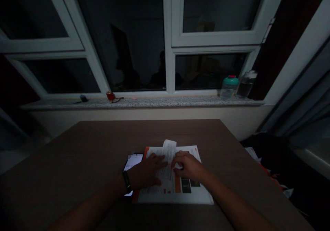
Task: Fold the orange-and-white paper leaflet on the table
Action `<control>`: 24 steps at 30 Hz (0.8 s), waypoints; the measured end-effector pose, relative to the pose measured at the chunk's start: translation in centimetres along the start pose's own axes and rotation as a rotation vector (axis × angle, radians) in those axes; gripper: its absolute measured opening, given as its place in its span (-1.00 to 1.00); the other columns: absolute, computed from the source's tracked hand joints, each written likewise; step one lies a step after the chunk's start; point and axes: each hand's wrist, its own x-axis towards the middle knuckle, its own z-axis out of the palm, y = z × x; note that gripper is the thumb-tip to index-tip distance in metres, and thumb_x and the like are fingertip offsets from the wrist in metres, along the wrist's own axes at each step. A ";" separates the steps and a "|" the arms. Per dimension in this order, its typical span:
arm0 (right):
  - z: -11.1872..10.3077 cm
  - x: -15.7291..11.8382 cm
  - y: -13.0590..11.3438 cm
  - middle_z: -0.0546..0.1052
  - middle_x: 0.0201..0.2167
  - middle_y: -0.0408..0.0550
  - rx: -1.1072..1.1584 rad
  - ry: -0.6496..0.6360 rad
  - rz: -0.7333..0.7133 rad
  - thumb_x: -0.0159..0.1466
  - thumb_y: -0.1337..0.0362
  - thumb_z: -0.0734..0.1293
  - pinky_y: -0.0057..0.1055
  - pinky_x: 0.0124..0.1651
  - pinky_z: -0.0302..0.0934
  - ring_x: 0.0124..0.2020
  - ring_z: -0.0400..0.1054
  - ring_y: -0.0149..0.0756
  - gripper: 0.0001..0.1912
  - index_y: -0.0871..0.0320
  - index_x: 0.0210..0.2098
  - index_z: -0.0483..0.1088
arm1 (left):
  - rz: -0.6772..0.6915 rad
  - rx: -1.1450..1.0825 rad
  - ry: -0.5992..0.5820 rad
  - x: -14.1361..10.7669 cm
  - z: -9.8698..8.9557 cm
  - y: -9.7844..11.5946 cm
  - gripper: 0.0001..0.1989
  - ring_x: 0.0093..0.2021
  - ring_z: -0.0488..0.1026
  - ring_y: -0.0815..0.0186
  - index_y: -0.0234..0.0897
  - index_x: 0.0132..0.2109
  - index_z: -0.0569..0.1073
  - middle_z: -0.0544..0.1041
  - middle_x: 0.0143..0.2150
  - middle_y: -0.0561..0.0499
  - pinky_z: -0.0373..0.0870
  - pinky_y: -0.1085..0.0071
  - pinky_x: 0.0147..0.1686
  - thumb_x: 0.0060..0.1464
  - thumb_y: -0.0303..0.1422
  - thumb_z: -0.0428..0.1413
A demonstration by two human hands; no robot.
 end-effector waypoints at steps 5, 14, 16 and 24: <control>-0.2 0.5 1.4 0.34 -0.48 -0.19 -0.048 0.102 0.130 0.14 0.39 0.38 -0.44 -0.28 0.08 -0.37 0.26 -0.31 -0.83 0.06 -0.27 0.53 | -0.008 -0.008 0.005 0.0 -0.1 0.0 -0.23 0.24 0.15 -0.09 -0.18 0.28 0.26 0.18 0.34 -0.16 0.21 0.05 0.14 -0.03 -0.16 0.34; -0.2 0.3 1.4 0.32 -0.50 -0.20 0.032 0.088 0.074 0.11 0.45 0.37 -0.43 -0.27 0.11 -0.39 0.26 -0.33 -0.81 0.09 -0.30 0.52 | -0.011 -0.014 -0.002 0.0 0.1 -0.2 -0.22 0.25 0.14 -0.10 -0.15 0.29 0.25 0.18 0.34 -0.16 0.21 0.06 0.13 -0.03 -0.12 0.33; -0.1 0.0 0.6 0.32 -0.51 -0.21 0.074 0.019 0.014 0.06 0.48 0.38 -0.43 -0.27 0.12 -0.40 0.26 -0.34 -0.78 0.09 -0.33 0.53 | -0.008 -0.011 0.003 0.0 0.2 -0.3 -0.22 0.24 0.15 -0.10 -0.13 0.28 0.26 0.19 0.33 -0.14 0.21 0.06 0.13 -0.05 -0.12 0.34; 0.0 0.0 -0.6 0.38 -0.46 -0.20 0.061 -0.045 -0.003 0.05 0.49 0.38 -0.44 -0.23 0.12 -0.35 0.30 -0.32 -0.75 0.07 -0.31 0.54 | 0.017 -0.007 0.007 0.0 -0.2 -0.2 -0.24 0.20 0.20 -0.08 -0.16 0.24 0.31 0.25 0.29 -0.14 0.22 0.09 0.12 -0.09 -0.15 0.37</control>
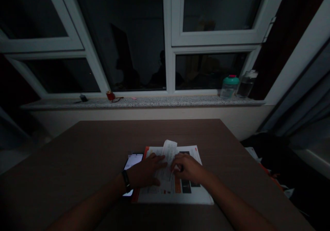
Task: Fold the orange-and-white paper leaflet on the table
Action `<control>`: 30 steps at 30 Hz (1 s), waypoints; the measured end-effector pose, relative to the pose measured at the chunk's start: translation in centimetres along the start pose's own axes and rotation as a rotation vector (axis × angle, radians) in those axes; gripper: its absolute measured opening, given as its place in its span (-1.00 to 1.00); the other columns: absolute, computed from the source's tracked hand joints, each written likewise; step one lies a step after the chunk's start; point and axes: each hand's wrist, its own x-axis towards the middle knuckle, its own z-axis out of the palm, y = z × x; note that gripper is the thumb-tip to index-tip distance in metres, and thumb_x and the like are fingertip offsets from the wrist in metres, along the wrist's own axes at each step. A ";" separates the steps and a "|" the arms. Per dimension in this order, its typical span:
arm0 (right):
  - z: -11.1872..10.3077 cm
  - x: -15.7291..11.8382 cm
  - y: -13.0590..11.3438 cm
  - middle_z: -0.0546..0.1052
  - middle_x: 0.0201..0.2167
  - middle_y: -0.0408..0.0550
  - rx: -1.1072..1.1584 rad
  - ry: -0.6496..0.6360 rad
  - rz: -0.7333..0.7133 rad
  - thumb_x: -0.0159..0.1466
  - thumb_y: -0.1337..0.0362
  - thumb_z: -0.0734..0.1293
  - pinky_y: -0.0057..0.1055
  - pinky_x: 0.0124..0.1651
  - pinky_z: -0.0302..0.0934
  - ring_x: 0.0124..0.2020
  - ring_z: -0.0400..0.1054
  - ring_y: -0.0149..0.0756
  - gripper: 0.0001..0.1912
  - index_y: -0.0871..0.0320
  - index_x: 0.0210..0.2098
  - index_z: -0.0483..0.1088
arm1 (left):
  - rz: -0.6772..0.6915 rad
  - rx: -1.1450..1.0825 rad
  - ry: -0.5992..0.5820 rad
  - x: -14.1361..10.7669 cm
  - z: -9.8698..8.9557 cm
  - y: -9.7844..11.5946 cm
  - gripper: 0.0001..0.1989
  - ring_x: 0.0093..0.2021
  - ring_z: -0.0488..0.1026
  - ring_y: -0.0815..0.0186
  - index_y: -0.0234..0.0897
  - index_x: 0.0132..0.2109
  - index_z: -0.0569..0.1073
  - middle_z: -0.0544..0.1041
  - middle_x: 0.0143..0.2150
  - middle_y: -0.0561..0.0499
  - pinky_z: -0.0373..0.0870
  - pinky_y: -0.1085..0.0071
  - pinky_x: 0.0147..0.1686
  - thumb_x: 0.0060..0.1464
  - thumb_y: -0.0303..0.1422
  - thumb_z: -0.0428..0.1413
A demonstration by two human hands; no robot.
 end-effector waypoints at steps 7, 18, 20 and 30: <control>-0.3 0.7 2.6 0.39 -0.49 -0.18 -0.126 0.183 0.205 0.16 0.39 0.35 -0.44 -0.30 0.06 -0.38 0.28 -0.31 -0.82 0.07 -0.25 0.52 | -0.004 -0.022 -0.012 0.0 -0.1 -0.1 -0.25 0.23 0.18 -0.07 -0.11 0.27 0.27 0.20 0.33 -0.13 0.19 0.06 0.15 -0.04 -0.14 0.33; 0.2 0.3 1.3 0.34 -0.50 -0.21 -0.009 0.128 0.077 0.06 0.50 0.37 -0.43 -0.25 0.10 -0.37 0.27 -0.32 -0.78 0.10 -0.33 0.51 | -0.020 -0.022 0.019 -0.3 -0.6 0.4 -0.47 0.19 0.24 -0.04 -0.16 0.16 0.41 0.30 0.27 -0.12 0.23 0.08 0.12 0.07 -0.13 0.25; 0.5 0.0 0.3 0.36 -0.49 -0.21 0.020 0.055 0.037 0.05 0.52 0.35 -0.43 -0.25 0.11 -0.37 0.28 -0.33 -0.74 0.09 -0.33 0.52 | 0.003 -0.008 0.033 -0.3 -0.9 0.6 -0.61 0.14 0.30 0.01 -0.14 0.07 0.48 0.36 0.22 -0.09 0.26 0.11 0.09 0.13 -0.15 0.20; 0.9 0.2 0.1 0.37 -0.49 -0.19 -0.019 0.085 0.145 0.06 0.46 0.37 -0.45 -0.29 0.09 -0.38 0.29 -0.32 -0.77 0.06 -0.31 0.54 | 0.004 -0.001 0.061 -0.2 -0.8 1.0 -0.79 0.08 0.36 0.08 -0.21 -0.12 0.54 0.45 0.10 -0.10 0.32 0.21 0.04 0.13 -0.23 0.22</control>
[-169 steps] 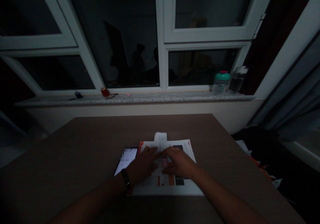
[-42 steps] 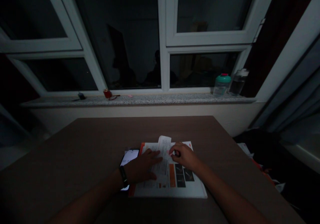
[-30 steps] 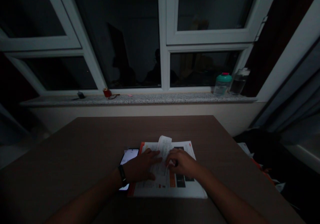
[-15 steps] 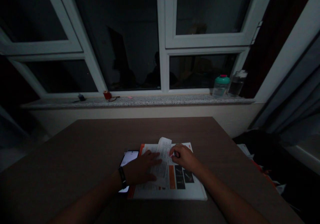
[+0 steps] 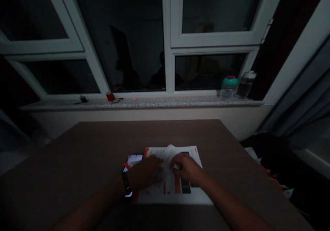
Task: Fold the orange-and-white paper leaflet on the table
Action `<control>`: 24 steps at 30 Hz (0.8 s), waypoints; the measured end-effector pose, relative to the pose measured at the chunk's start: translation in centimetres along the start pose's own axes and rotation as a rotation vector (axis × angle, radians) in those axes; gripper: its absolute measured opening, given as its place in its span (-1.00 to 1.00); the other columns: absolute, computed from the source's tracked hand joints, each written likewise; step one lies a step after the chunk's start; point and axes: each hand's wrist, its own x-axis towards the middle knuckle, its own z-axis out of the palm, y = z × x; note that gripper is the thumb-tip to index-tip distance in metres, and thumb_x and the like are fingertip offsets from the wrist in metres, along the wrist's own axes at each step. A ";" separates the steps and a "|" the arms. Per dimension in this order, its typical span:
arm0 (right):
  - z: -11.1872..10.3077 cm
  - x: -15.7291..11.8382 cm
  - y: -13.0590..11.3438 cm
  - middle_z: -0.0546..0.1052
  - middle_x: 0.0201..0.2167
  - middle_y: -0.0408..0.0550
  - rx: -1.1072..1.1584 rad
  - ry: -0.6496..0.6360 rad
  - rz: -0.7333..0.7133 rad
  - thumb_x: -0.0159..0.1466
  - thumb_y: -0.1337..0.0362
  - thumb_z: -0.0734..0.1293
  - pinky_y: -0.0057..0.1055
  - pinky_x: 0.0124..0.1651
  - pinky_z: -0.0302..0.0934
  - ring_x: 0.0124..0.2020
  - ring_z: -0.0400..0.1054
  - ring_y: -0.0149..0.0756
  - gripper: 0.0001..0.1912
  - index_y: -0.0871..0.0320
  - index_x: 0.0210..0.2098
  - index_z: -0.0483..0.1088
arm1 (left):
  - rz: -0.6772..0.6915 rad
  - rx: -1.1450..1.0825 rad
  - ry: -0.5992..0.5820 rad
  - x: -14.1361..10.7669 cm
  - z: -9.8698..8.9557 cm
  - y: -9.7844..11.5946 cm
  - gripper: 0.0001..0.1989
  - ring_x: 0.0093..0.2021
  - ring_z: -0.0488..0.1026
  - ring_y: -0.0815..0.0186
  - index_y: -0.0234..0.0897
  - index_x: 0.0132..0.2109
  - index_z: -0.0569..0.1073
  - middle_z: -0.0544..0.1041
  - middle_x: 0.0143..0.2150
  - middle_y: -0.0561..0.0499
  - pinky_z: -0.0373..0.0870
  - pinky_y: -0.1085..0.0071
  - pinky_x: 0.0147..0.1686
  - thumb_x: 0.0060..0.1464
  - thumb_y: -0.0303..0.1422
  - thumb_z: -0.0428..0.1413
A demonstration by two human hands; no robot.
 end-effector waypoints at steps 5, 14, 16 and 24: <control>-0.5 0.5 2.2 0.39 -0.51 -0.18 -0.050 0.130 0.127 0.14 0.36 0.35 -0.45 -0.33 0.07 -0.43 0.30 -0.33 -0.85 0.08 -0.29 0.53 | 0.022 -0.021 0.038 0.0 0.2 0.0 -0.80 0.08 0.34 0.09 -0.26 -0.17 0.52 0.45 0.06 -0.12 0.30 0.23 0.05 0.06 -0.30 0.28; -0.8 0.5 3.0 0.43 -0.45 -0.13 -0.062 0.206 0.155 0.17 0.34 0.32 -0.44 -0.34 0.09 -0.43 0.30 -0.31 -0.84 0.12 -0.28 0.52 | -0.063 0.024 0.037 0.1 0.7 1.4 -0.60 0.02 0.34 0.07 -0.27 -0.01 0.39 0.44 -0.01 -0.11 0.34 0.20 -0.04 0.06 -0.20 0.27; -0.7 0.4 2.4 0.39 -0.49 -0.16 -0.038 0.185 0.105 0.14 0.37 0.33 -0.44 -0.33 0.10 -0.43 0.29 -0.32 -0.84 0.11 -0.29 0.52 | -0.073 0.031 0.027 0.2 0.9 1.7 -0.53 0.02 0.33 0.05 -0.25 0.06 0.36 0.43 0.00 -0.11 0.34 0.18 -0.05 0.06 -0.17 0.26; -0.2 0.3 2.6 0.40 -0.50 -0.18 -0.025 0.142 0.084 0.11 0.38 0.34 -0.46 -0.34 0.10 -0.44 0.31 -0.33 -0.84 0.09 -0.31 0.52 | -0.098 0.049 -0.028 0.0 0.3 2.4 -0.50 0.06 0.29 0.02 -0.26 0.13 0.33 0.39 0.05 -0.14 0.34 0.14 -0.04 0.12 -0.15 0.21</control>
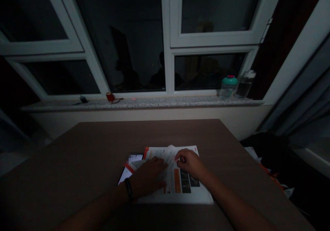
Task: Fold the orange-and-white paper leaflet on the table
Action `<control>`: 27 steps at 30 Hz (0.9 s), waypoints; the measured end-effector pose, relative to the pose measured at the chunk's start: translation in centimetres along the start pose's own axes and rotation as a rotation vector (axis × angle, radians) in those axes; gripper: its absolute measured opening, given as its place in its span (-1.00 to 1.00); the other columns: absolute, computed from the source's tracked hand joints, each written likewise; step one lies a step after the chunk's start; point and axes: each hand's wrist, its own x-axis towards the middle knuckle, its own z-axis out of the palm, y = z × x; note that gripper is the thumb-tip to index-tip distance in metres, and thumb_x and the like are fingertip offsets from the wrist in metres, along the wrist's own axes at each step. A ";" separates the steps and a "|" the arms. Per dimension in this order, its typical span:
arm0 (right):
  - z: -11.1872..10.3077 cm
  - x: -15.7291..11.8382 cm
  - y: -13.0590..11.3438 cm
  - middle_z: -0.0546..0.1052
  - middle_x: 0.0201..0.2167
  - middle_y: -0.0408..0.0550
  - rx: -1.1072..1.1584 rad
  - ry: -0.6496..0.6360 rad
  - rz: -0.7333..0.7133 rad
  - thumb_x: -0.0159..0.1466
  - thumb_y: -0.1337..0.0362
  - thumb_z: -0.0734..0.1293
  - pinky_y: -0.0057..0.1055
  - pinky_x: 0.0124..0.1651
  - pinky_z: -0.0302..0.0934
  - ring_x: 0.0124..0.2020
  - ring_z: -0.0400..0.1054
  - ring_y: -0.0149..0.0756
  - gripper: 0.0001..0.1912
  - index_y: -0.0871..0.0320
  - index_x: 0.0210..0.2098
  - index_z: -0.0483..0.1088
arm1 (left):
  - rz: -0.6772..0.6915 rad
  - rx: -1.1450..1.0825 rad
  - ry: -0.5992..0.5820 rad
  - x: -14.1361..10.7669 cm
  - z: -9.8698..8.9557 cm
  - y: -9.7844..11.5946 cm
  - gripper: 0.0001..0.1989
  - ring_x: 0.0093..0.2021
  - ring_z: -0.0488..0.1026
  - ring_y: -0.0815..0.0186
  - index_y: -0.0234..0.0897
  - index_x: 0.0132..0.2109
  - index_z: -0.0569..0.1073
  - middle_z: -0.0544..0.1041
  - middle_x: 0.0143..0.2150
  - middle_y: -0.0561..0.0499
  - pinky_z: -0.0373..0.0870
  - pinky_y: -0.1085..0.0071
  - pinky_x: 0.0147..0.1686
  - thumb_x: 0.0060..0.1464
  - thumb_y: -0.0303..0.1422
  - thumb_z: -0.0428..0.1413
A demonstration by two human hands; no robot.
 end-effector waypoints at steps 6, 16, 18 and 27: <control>-1.1 0.3 1.6 0.53 -0.40 -0.08 -0.113 0.111 0.187 0.17 0.32 0.29 -0.43 -0.31 0.12 -0.39 0.38 -0.27 -0.83 0.11 -0.27 0.50 | 0.007 0.005 0.023 -0.1 0.4 -0.1 -0.48 0.09 0.27 0.00 -0.26 0.15 0.32 0.36 0.11 -0.16 0.33 0.13 0.00 0.12 -0.17 0.21; -1.0 -0.1 0.9 0.45 -0.37 -0.07 -0.245 0.210 0.071 0.19 0.37 0.26 -0.37 -0.20 0.14 -0.27 0.32 -0.22 -0.93 0.13 -0.39 0.38 | 0.009 -0.011 0.053 -0.1 0.8 -0.6 -0.67 0.07 0.33 0.03 -0.31 -0.01 0.38 0.40 0.07 -0.17 0.30 0.15 0.05 0.12 -0.26 0.19; -1.1 -0.1 0.8 0.42 -0.39 -0.08 -0.238 0.208 0.043 0.21 0.37 0.25 -0.36 -0.20 0.13 -0.29 0.30 -0.23 -0.91 0.12 -0.43 0.34 | -0.007 -0.012 0.062 0.0 0.9 -0.6 -0.67 0.07 0.33 0.05 -0.31 0.01 0.36 0.40 0.07 -0.16 0.32 0.15 0.04 0.13 -0.28 0.18; -2.5 -0.9 -1.7 0.41 -0.17 -0.01 -0.138 -0.033 -0.345 0.20 0.30 0.35 -0.24 -0.07 0.13 -0.10 0.26 -0.14 -0.85 0.11 -0.22 0.38 | -0.011 0.054 0.020 0.4 0.4 -0.4 -0.78 0.02 0.33 0.12 -0.27 -0.05 0.32 0.40 0.02 -0.10 0.35 0.21 -0.03 0.15 -0.48 0.06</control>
